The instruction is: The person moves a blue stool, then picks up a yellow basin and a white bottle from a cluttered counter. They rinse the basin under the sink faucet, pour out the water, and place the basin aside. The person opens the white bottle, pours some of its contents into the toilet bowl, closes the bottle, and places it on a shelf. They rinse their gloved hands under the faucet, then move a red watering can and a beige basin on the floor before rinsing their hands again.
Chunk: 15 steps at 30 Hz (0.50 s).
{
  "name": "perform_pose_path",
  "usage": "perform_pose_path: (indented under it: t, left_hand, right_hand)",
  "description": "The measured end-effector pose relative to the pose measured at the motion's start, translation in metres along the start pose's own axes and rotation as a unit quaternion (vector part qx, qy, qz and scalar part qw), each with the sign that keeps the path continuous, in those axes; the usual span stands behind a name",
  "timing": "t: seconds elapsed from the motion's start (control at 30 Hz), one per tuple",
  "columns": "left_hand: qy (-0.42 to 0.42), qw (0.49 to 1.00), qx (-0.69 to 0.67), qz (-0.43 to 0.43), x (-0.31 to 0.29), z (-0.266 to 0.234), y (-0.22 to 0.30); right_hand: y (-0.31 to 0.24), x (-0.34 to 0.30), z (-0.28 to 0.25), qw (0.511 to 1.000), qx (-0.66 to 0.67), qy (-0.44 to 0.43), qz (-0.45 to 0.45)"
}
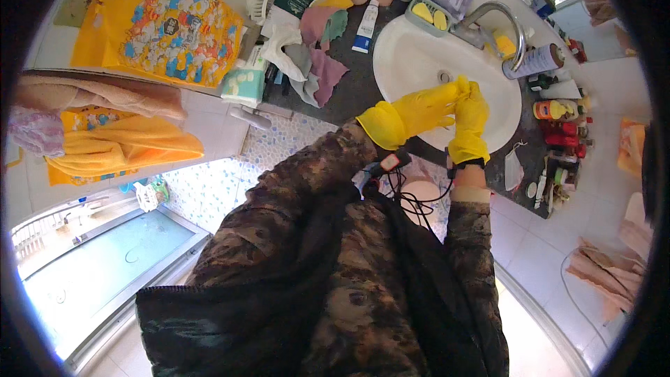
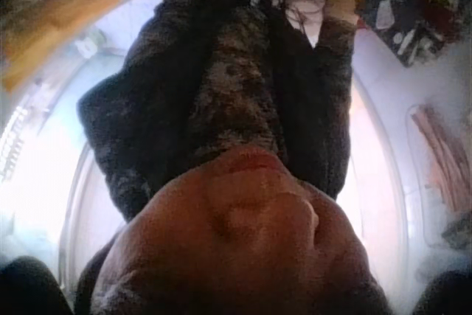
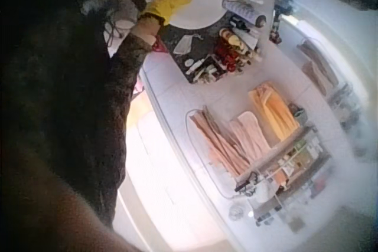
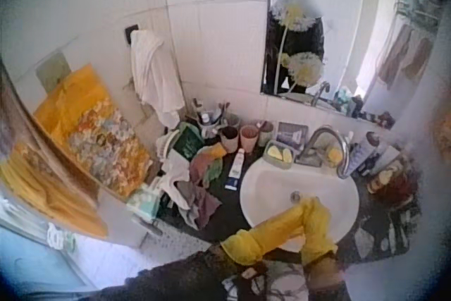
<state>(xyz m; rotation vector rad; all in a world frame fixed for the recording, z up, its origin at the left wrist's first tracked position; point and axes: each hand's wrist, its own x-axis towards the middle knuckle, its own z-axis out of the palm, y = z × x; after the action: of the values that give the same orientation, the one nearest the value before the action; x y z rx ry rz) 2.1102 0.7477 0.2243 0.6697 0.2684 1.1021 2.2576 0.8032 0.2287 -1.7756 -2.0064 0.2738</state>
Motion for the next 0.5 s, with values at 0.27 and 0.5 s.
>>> perform_pose_path:
  t: [0.27, 0.5]
  left_hand:
    - [-0.046, 0.22, 0.934, 0.277, -0.015, -0.013, 0.034]
    - [-0.059, 0.17, 0.947, 0.265, -0.008, -0.018, 0.015]
  right_hand:
    - [-0.024, 0.001, 0.011, 0.935, 0.345, -0.071, 0.051]
    - [-0.036, -0.009, 0.012, 0.859, 0.478, -0.15, 0.107]
